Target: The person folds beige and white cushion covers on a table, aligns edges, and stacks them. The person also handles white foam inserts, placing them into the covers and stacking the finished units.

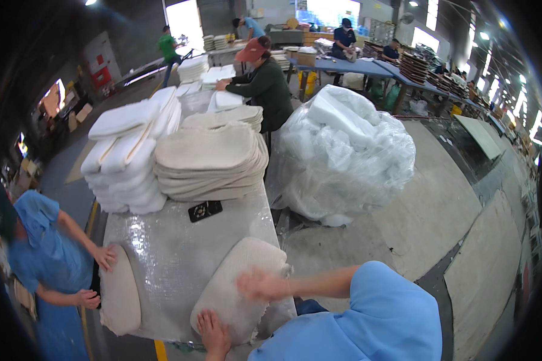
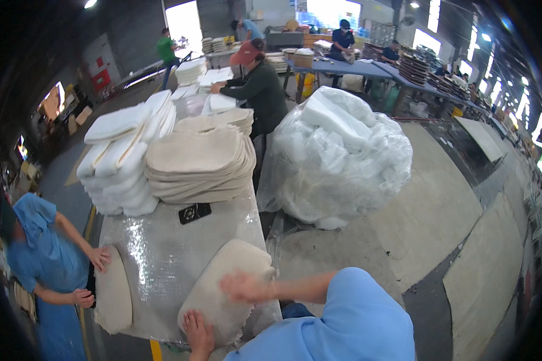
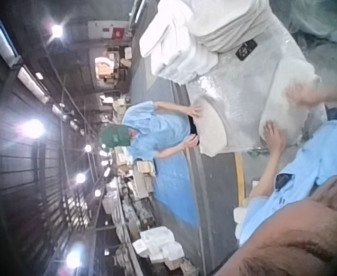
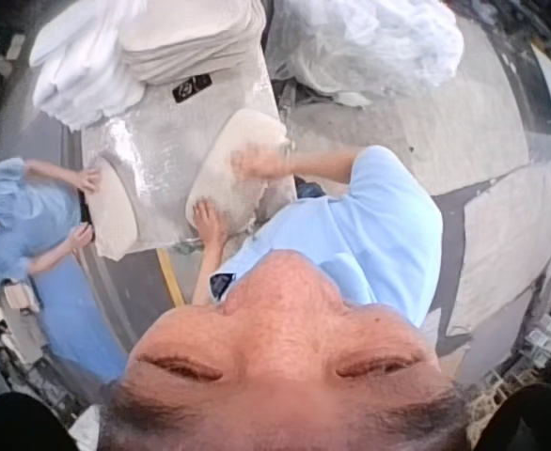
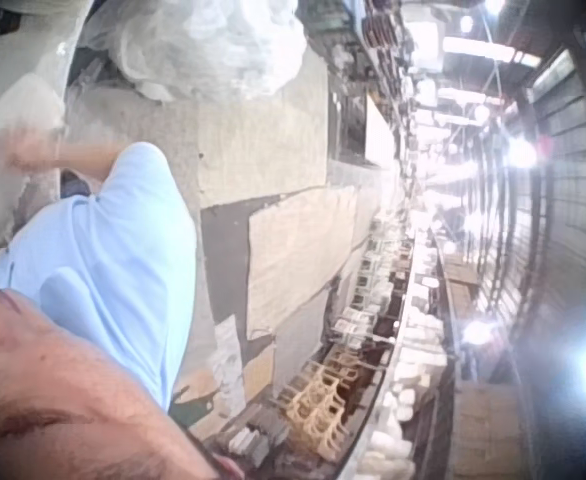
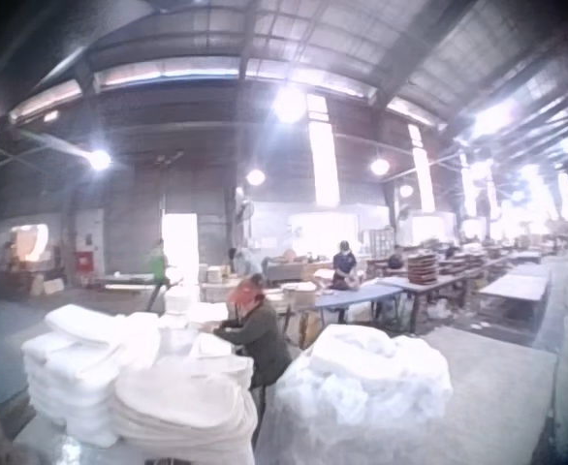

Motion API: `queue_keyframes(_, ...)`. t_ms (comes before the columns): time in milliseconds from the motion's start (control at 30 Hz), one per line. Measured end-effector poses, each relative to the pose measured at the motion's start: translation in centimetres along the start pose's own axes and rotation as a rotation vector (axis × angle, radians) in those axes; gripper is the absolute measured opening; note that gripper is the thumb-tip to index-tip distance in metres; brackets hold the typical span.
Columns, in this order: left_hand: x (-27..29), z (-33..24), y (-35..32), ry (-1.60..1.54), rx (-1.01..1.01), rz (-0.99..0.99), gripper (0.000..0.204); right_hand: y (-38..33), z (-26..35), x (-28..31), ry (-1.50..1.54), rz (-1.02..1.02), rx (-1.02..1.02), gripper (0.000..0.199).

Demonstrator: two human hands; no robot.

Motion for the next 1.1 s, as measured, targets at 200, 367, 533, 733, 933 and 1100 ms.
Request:
queue_keyframes(200,-0.8,-1.6,-0.2,0.001,0.021,-0.144,0.066,-0.1,-4.5,4.7,-0.314,0.204,-0.456,0.081)
queue_keyframes(367,-1.1,-3.0,-2.4,0.039,0.420,-0.267,0.064,1.2,-4.4,5.1,-0.300,0.221,-0.361,0.080)
queue_keyframes(533,-4.5,-4.8,-4.5,-0.450,1.072,-0.778,0.069,2.2,-7.6,3.5,-0.015,0.216,-0.157,0.079)
queue_keyframes(733,-2.8,-10.5,-7.9,-1.015,1.383,-0.737,0.089,4.9,-12.9,1.5,0.813,0.002,-0.722,0.064)
queue_keyframes(933,-3.2,-24.8,-11.3,-1.054,1.254,-0.993,0.085,1.2,-14.4,5.0,1.075,0.335,-0.650,0.049)
queue_keyframes(1100,-5.0,-33.8,-16.4,-1.327,1.444,-1.036,0.084,-6.7,-14.6,6.4,0.948,0.469,-0.760,0.066)
Point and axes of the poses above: each hand's wrist, its own y-axis towards the middle knuckle, its own x-axis out of the back of the hand, z = x × y, the point moved 1 cm from there along y, towards the middle knuckle, and after that the axes turned 3 degrees about y, right-handed, at the moved point
